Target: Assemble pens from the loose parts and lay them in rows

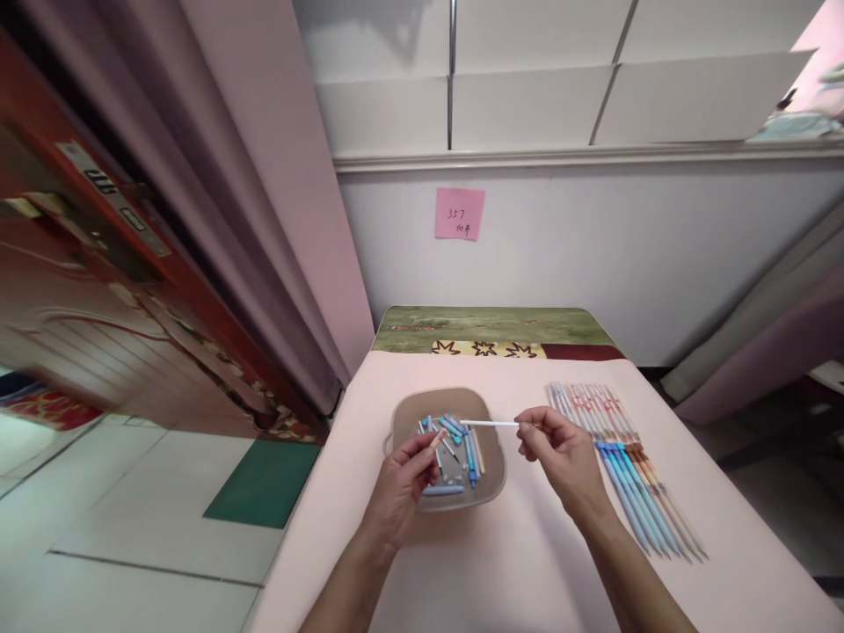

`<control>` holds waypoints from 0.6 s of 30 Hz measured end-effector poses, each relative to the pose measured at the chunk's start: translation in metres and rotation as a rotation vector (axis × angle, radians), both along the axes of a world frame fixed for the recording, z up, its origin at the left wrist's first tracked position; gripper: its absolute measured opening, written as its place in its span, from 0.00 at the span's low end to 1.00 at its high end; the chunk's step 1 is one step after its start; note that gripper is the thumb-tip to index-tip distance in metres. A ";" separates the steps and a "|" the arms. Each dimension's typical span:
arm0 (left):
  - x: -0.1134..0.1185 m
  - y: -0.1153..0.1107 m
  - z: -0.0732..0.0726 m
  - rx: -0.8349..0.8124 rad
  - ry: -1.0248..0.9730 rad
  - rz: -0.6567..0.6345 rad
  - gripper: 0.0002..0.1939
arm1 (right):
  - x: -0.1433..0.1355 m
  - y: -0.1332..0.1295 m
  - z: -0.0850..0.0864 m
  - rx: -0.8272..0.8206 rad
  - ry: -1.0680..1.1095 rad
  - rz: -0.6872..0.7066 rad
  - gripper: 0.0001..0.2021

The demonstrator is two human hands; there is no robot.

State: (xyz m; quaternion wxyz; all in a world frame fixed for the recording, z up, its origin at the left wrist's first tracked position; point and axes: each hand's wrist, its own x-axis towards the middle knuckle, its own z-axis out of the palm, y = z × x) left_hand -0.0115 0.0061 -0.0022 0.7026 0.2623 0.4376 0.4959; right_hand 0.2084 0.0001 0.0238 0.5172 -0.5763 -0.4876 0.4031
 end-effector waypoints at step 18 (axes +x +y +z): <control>0.001 -0.001 0.010 0.119 0.262 -0.107 0.10 | -0.001 -0.008 0.005 -0.001 -0.180 0.100 0.07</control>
